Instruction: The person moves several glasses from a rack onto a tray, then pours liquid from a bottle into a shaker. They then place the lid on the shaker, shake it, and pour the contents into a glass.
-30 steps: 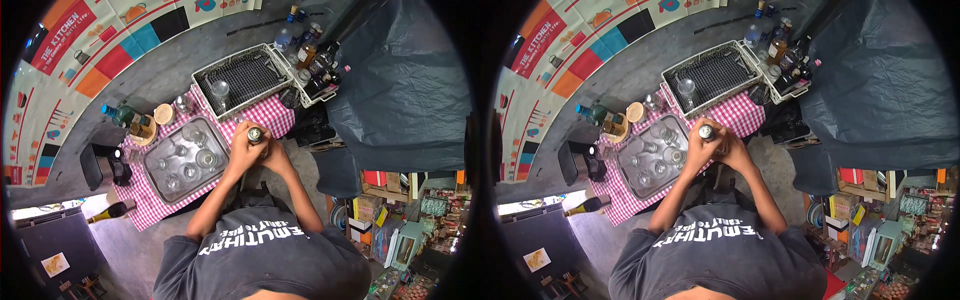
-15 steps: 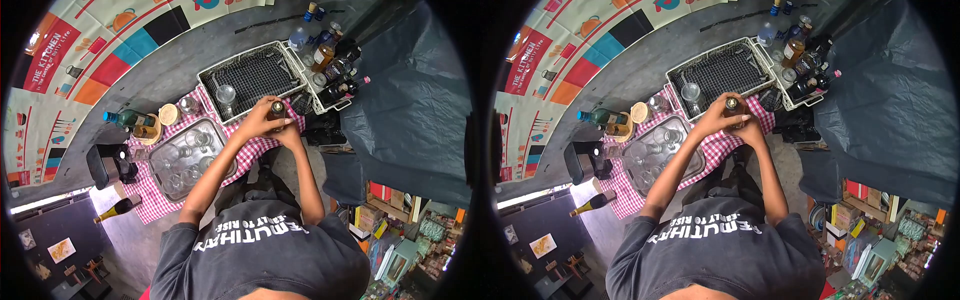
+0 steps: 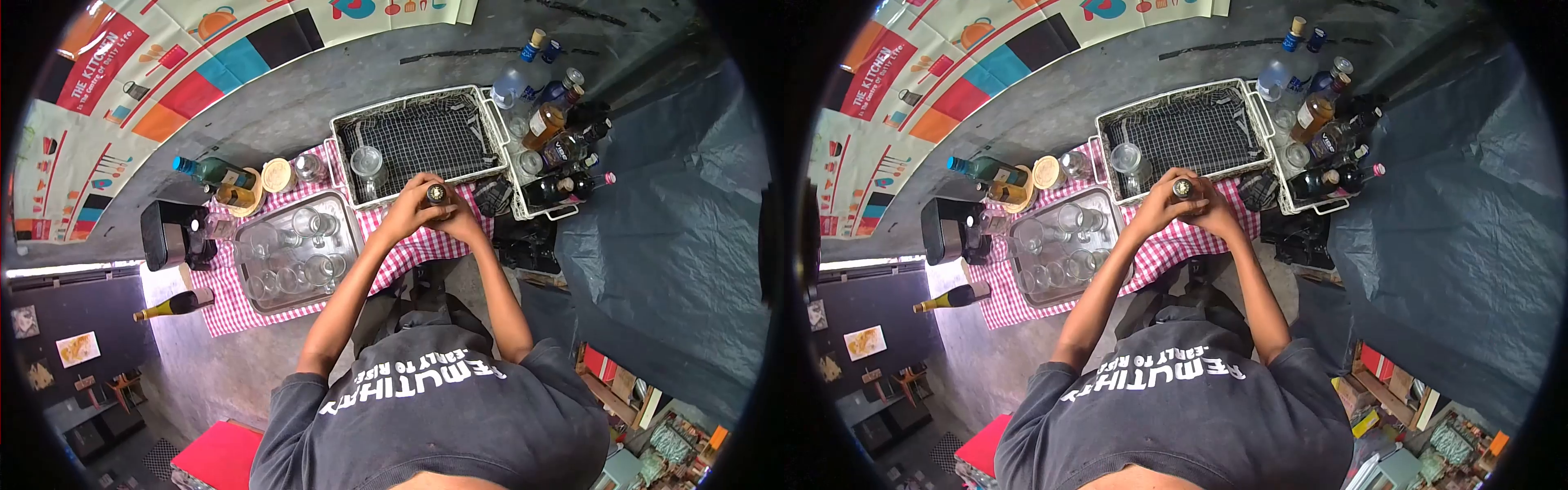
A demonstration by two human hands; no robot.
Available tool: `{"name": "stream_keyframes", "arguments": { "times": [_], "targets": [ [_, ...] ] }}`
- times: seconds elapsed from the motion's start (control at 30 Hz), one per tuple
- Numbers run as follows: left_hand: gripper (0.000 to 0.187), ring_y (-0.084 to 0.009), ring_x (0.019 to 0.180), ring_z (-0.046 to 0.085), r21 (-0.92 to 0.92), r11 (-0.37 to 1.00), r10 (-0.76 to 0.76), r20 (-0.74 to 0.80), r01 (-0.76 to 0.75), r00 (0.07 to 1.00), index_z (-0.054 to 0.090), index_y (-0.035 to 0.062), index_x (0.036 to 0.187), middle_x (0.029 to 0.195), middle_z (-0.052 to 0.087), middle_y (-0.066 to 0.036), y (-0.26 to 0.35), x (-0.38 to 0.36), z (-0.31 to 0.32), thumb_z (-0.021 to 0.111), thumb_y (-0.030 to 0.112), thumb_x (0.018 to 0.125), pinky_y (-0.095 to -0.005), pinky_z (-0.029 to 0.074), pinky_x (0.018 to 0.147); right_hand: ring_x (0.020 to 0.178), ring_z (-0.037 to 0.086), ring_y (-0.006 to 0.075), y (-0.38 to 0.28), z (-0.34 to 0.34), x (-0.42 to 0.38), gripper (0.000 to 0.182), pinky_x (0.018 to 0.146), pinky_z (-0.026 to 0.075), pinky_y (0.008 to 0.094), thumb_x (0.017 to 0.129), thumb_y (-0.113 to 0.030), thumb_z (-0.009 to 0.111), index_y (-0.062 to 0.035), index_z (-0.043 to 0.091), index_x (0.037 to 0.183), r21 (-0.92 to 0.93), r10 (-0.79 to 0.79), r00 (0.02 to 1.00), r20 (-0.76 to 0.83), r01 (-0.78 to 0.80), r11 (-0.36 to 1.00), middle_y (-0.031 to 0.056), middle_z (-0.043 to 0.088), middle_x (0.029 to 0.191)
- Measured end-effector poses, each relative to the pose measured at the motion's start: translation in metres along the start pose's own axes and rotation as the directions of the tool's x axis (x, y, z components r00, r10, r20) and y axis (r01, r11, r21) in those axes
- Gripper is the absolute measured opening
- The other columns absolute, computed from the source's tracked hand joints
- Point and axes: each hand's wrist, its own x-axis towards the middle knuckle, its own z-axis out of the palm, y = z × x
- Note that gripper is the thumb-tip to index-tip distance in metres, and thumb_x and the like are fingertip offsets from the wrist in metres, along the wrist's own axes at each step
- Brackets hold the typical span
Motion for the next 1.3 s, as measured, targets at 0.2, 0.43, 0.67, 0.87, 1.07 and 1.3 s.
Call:
{"name": "stream_keyframes", "arguments": {
  "times": [0.2,0.43,0.67,0.87,1.07,1.3],
  "targets": [
    [0.024,-0.023,0.104,0.057,0.065,0.998,-0.002,-0.053,0.005,0.999,0.063,0.0006,0.098,0.112,0.053,-0.009,0.0,-0.003,0.007,0.071,0.014,0.079,-0.035,0.046,0.09,0.122,0.049,0.0314,-0.003,-0.012,-0.002,0.082,0.099,0.044,0.0412,0.068,-0.022,0.08,-0.0112,0.038,0.137,-0.07,-0.045,0.996,0.072,0.05,0.996,0.0134,0.046,0.133],
    [0.023,-0.0194,0.1,0.058,0.037,0.999,0.027,-0.165,-0.021,0.986,0.061,-0.0015,0.1,0.113,0.052,-0.009,-0.004,-0.006,0.017,0.062,0.006,0.079,-0.0325,0.048,0.086,0.078,0.063,0.0196,-0.065,-0.073,-0.019,0.037,0.068,0.051,0.0325,0.086,-0.014,0.064,-0.0031,0.052,0.119,-0.093,-0.11,0.994,-0.001,0.109,0.99,0.0117,0.064,0.087],
    [0.021,-0.0293,0.088,0.059,0.137,0.991,0.053,-0.408,0.004,0.911,0.064,0.0004,0.09,0.097,0.059,-0.013,-0.006,-0.002,0.038,0.067,0.013,0.074,-0.0381,0.048,0.077,0.06,0.062,0.0283,-0.121,-0.044,-0.007,0.039,0.054,0.049,0.0381,0.078,-0.033,0.072,-0.0044,0.058,0.101,-0.471,-0.56,0.826,-0.057,0.472,0.745,0.0131,0.061,0.071],
    [0.016,-0.0304,0.084,0.057,0.119,0.992,0.103,-0.514,-0.048,0.852,0.062,0.0001,0.089,0.089,0.056,-0.013,-0.011,0.0,0.044,0.062,0.008,0.075,-0.0398,0.046,0.075,0.064,0.064,0.0319,-0.12,-0.042,0.001,0.037,0.057,0.051,0.0413,0.075,-0.03,0.073,-0.0031,0.057,0.094,-0.588,-0.466,0.884,0.034,0.395,0.706,0.0141,0.063,0.073],
    [0.021,-0.0297,0.082,0.055,0.192,0.98,0.134,-0.46,-0.049,0.878,0.06,-0.0019,0.089,0.087,0.055,-0.013,-0.019,-0.003,0.039,0.064,0.008,0.071,-0.039,0.046,0.075,0.069,0.06,0.0311,-0.116,-0.055,0.014,0.028,0.063,0.049,0.0414,0.077,-0.025,0.069,-0.0051,0.057,0.094,-0.556,-0.52,0.823,0.229,0.549,0.624,0.0121,0.058,0.071],
    [0.023,-0.021,0.082,0.056,-0.183,0.983,-0.099,-0.416,0.024,0.904,0.064,-0.0001,0.088,0.09,0.053,-0.007,-0.015,-0.001,0.041,0.072,0.008,0.068,-0.0341,0.048,0.071,0.093,0.054,0.0263,-0.136,-0.087,0.021,0.035,0.076,0.046,0.0386,0.079,-0.027,0.067,-0.0126,0.056,0.109,-0.482,-0.485,0.618,0.619,0.786,0.388,0.0059,0.051,0.098]
  ]
}}
